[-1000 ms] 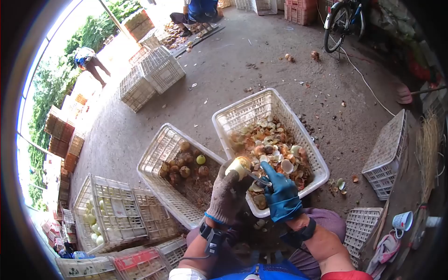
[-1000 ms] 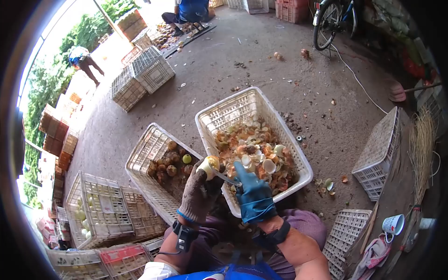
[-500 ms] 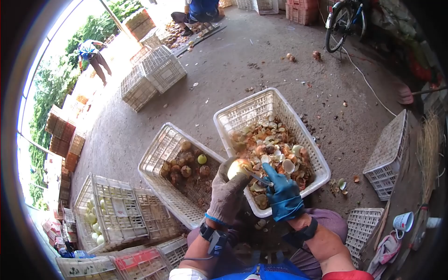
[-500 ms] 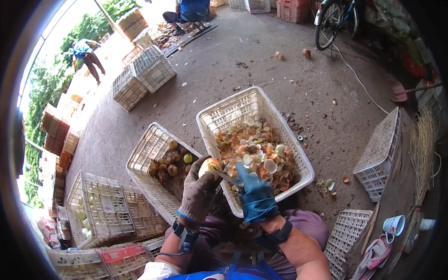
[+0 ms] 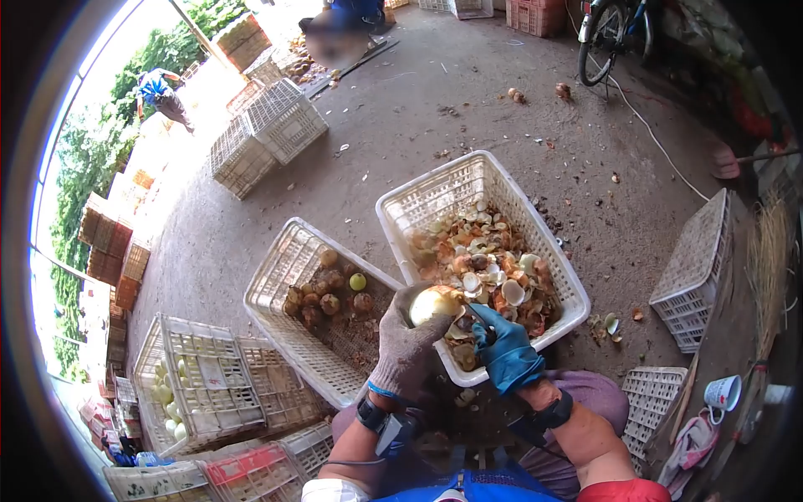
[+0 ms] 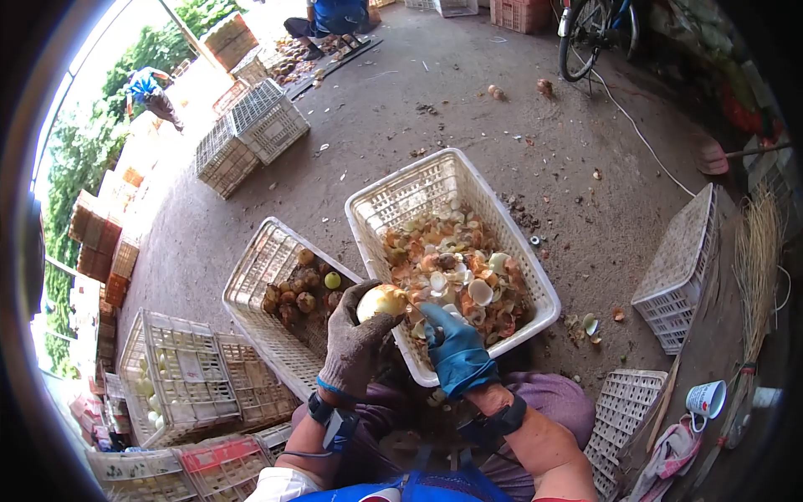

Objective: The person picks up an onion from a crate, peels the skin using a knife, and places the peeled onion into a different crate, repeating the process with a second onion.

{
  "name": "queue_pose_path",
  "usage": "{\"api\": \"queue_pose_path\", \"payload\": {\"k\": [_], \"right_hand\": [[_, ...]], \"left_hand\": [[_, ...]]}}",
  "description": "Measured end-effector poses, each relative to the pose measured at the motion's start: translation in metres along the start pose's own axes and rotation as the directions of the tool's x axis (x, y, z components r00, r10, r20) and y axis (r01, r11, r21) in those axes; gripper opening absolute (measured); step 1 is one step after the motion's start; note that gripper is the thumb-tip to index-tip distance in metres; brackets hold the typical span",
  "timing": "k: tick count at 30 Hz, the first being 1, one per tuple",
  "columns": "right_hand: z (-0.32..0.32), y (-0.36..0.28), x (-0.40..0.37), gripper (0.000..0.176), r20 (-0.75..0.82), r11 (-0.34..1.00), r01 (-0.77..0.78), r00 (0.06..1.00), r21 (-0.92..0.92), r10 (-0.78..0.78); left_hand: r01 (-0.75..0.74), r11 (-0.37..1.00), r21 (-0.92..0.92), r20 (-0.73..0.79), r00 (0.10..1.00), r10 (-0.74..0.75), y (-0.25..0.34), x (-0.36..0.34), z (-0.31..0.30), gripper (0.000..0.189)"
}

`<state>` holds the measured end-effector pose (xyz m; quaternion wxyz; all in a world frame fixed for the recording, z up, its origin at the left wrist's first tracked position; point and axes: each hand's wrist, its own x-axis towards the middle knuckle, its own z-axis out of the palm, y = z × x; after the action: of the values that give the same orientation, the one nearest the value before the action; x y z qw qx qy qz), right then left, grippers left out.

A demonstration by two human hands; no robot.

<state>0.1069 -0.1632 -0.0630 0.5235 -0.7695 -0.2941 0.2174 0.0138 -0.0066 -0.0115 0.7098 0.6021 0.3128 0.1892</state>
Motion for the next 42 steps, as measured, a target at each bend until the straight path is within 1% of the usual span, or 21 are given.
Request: {"api": "queue_pose_path", "payload": {"k": [2,5,6,9,11,13,15,16,18,20,22,25,26,29,32,33,36,38,39,41,42], "right_hand": [[-0.001,0.007,0.0,0.038,0.035,0.998,-0.058,0.998,0.029,0.057],[0.002,0.044,0.005,0.029,0.236,0.889,-0.375,0.918,0.261,0.318],[-0.005,0.031,0.004,0.027,0.237,0.872,-0.371,0.922,0.319,0.306],[-0.018,0.016,0.003,0.026,0.367,0.758,-0.541,0.831,0.364,0.418],[-0.027,0.003,0.001,0.025,0.359,0.752,-0.535,0.837,0.384,0.413],[-0.031,-0.002,0.002,0.024,0.329,0.745,-0.541,0.838,0.391,0.435],[-0.033,-0.004,0.002,0.023,0.276,0.738,-0.556,0.831,0.383,0.483],[-0.032,-0.003,0.002,0.023,0.195,0.74,-0.506,0.86,0.444,0.471],[-0.025,0.002,-0.001,0.024,0.026,0.739,-0.391,0.892,0.549,0.452],[-0.016,0.014,-0.003,0.024,-0.086,0.91,-0.214,0.962,0.355,0.26],[-0.012,0.013,-0.005,0.026,-0.148,0.996,-0.04,0.988,0.077,0.051],[-0.013,-0.013,-0.007,0.033,-0.195,0.916,0.167,0.948,-0.364,-0.25],[-0.014,-0.015,-0.007,0.05,-0.135,0.91,0.152,0.966,-0.385,-0.218],[-0.004,-0.01,-0.001,0.054,-0.141,0.864,0.209,0.942,-0.457,-0.303],[-0.001,-0.012,0.002,0.062,-0.075,0.819,0.211,0.953,-0.534,-0.294],[0.001,-0.014,0.003,0.061,-0.075,0.787,0.234,0.94,-0.571,-0.333],[0.003,-0.016,0.009,0.059,-0.079,0.71,0.279,0.902,-0.646,-0.425],[0.001,-0.012,0.013,0.062,-0.095,0.699,0.295,0.882,-0.652,-0.461],[0.002,-0.01,0.015,0.06,-0.109,0.719,0.244,0.907,-0.651,-0.407],[0.003,-0.005,0.018,0.057,-0.136,0.749,0.141,0.945,-0.647,-0.296],[0.003,-0.002,0.018,0.051,-0.134,0.842,0.146,0.959,-0.519,-0.249]], "left_hand": [[0.037,0.998,-0.053,0.048,0.998,-0.035,0.001,0.0,0.002,0.055],[0.141,0.961,-0.238,0.106,0.987,-0.118,0.008,-0.004,0.008,0.051],[0.181,0.932,-0.314,0.124,0.981,-0.149,0.01,-0.005,0.009,0.05],[0.147,0.94,-0.308,0.238,0.968,-0.074,0.002,-0.002,0.004,0.051],[0.04,0.982,-0.186,0.25,0.968,0.008,-0.021,0.003,-0.002,0.052],[0.042,0.983,-0.181,0.266,0.964,0.007,-0.026,0.004,-0.003,0.054],[0.17,0.921,-0.351,0.276,0.958,-0.072,-0.024,0.003,-0.002,0.057],[0.233,0.856,-0.461,0.277,0.954,-0.111,-0.022,0.003,0.0,0.058],[0.342,0.574,-0.744,0.283,0.939,-0.193,-0.018,0.002,0.005,0.061],[0.36,0.569,-0.739,0.293,0.933,-0.209,-0.024,0.001,0.006,0.065],[0.365,0.565,-0.739,0.282,0.931,-0.233,-0.034,0.002,0.006,0.07],[0.362,0.549,-0.754,0.257,0.931,-0.26,-0.046,0.001,0.01,0.076],[0.367,0.538,-0.759,0.269,0.929,-0.255,-0.046,0.001,0.012,0.078],[0.359,0.538,-0.763,0.261,0.932,-0.251,-0.042,0.0,0.017,0.081],[0.369,0.538,-0.758,0.259,0.927,-0.27,-0.034,-0.004,0.024,0.085],[0.378,0.535,-0.756,0.262,0.923,-0.282,-0.031,-0.005,0.025,0.087],[0.409,0.509,-0.757,0.284,0.908,-0.308,-0.021,-0.006,0.027,0.084],[0.383,0.528,-0.758,0.21,0.91,-0.358,-0.019,-0.003,0.026,0.078],[0.369,0.538,-0.758,0.172,0.908,-0.382,-0.018,-0.003,0.026,0.075],[0.355,0.511,-0.783,0.195,0.92,-0.341,-0.014,-0.004,0.024,0.066],[0.348,0.497,-0.795,0.205,0.925,-0.319,-0.013,-0.005,0.023,0.062]]}}
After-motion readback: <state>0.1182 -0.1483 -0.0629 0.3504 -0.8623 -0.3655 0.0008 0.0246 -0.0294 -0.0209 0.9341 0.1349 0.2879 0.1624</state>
